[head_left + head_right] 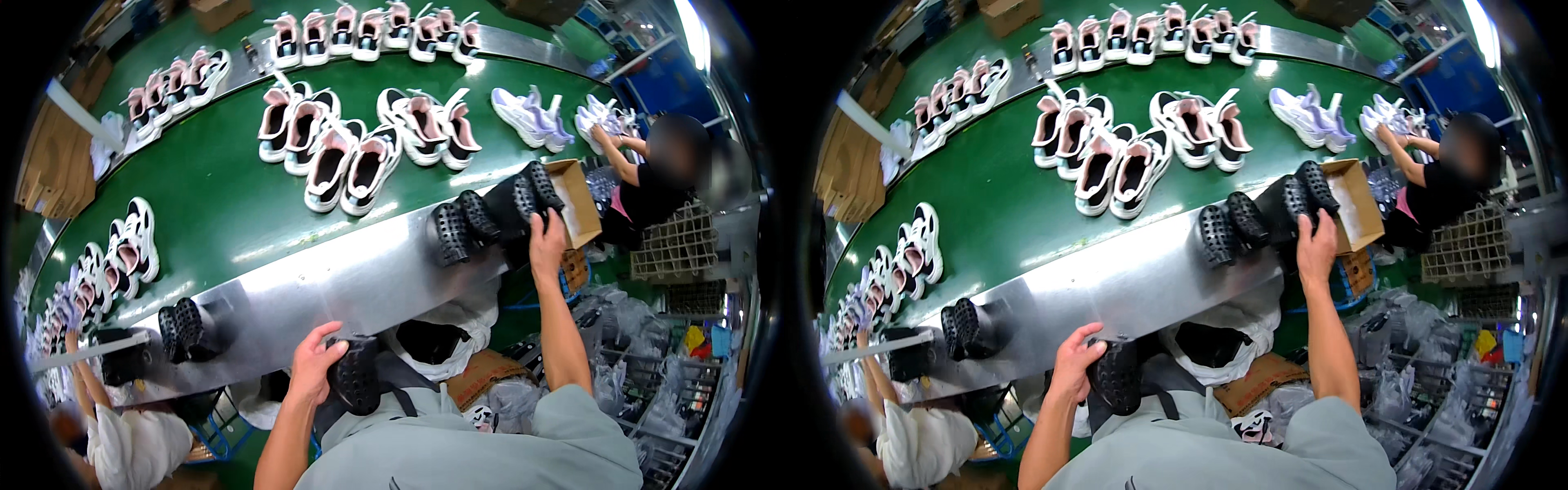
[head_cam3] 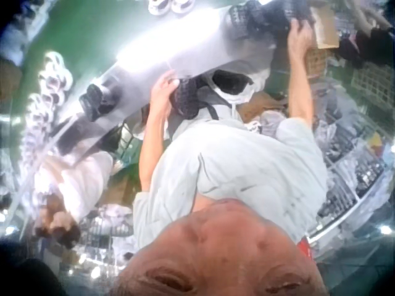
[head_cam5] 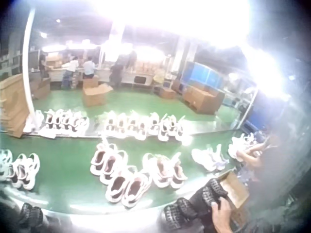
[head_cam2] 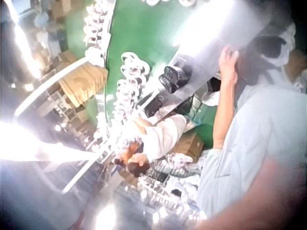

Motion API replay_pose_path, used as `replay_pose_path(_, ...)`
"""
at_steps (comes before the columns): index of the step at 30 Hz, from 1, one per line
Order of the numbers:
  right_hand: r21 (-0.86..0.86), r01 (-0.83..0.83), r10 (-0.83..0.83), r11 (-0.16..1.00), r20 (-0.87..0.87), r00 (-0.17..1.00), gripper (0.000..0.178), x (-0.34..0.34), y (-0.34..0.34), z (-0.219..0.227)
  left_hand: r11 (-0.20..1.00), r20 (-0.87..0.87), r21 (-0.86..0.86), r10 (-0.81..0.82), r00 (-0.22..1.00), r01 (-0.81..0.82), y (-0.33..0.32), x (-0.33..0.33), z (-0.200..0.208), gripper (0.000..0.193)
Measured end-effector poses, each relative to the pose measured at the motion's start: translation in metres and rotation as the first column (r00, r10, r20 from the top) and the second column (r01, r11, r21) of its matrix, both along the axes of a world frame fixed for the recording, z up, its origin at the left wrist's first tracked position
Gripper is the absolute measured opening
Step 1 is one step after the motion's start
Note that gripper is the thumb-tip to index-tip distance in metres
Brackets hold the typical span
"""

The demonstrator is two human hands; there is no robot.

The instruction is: The person takes black shoe soles from a large white bag, places them onto a conveyor belt, and then gathers and organizes various pairs of sneakers across the workspace.

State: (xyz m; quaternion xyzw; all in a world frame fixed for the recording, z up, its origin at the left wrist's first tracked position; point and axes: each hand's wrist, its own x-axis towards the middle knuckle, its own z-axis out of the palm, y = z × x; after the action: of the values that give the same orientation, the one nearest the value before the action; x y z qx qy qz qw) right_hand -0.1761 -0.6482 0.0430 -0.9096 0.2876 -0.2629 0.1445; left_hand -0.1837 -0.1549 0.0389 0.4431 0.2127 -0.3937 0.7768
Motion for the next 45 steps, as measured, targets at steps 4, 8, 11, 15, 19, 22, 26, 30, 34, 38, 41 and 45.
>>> replay_pose_path(4, 0.269, -0.706, 0.753, 0.656, -0.166, 0.637, 0.067, -0.021, 0.122, 0.083, 0.978, 0.052, 0.073, -0.197, 0.979, 0.193, -0.029, 0.028, -0.007, 0.036)
replay_pose_path(8, 0.626, -0.747, 0.967, 0.224, -0.047, 0.251, 0.085, -0.023, 0.215, 0.091, 0.926, -0.011, -0.166, -0.347, 0.938, 0.340, -0.054, 0.058, 0.011, 0.032)
replay_pose_path(11, 0.602, -0.783, 0.981, 0.154, 0.000, 0.194, 0.082, -0.025, 0.221, 0.070, 0.898, -0.105, -0.290, -0.374, 0.921, 0.332, -0.063, 0.063, 0.006, 0.027)
replay_pose_path(15, 0.542, -0.830, 0.990, 0.131, -0.031, 0.136, 0.079, -0.029, 0.215, 0.074, 0.821, -0.135, -0.447, -0.454, 0.881, 0.354, -0.073, 0.065, -0.013, 0.031)
replay_pose_path(19, 0.586, -0.803, 0.992, 0.106, -0.010, 0.124, 0.083, -0.033, 0.205, 0.081, 0.758, -0.132, -0.557, -0.485, 0.865, 0.340, -0.081, 0.053, -0.018, 0.062)
replay_pose_path(22, 0.564, -0.817, 0.984, 0.118, 0.046, 0.174, 0.075, -0.046, 0.196, 0.073, 0.654, -0.141, -0.706, -0.505, 0.852, 0.271, -0.089, 0.053, -0.017, 0.062)
replay_pose_path(26, 0.519, -0.835, 0.959, 0.181, 0.093, 0.266, 0.066, -0.067, 0.189, 0.066, 0.577, -0.139, -0.778, -0.544, 0.828, 0.249, -0.112, 0.044, -0.014, 0.060)
replay_pose_path(30, 0.440, -0.845, 0.931, 0.305, 0.050, 0.362, 0.068, -0.077, 0.193, 0.068, 0.581, -0.104, -0.744, -0.590, 0.801, 0.331, -0.124, 0.048, -0.017, 0.058)
replay_pose_path(34, 0.481, -0.815, 0.908, 0.324, 0.084, 0.411, 0.068, -0.086, 0.191, 0.061, 0.599, -0.038, -0.705, -0.565, 0.824, 0.378, -0.142, 0.044, -0.032, 0.059)
replay_pose_path(38, 0.498, -0.809, 0.884, 0.313, 0.159, 0.440, 0.064, -0.093, 0.189, 0.057, 0.517, -0.047, -0.692, -0.729, 0.683, 0.503, -0.162, 0.044, -0.036, 0.083)
replay_pose_path(41, 0.487, -0.795, 0.855, 0.362, 0.166, 0.491, 0.065, -0.098, 0.182, 0.058, 0.538, -0.105, -0.695, -0.732, 0.673, 0.477, -0.174, 0.050, -0.030, 0.081)
replay_pose_path(45, 0.473, -0.786, 0.865, 0.398, 0.091, 0.493, 0.070, -0.085, 0.171, 0.070, 0.608, -0.107, -0.557, -0.728, 0.677, 0.565, -0.190, 0.058, -0.040, 0.084)
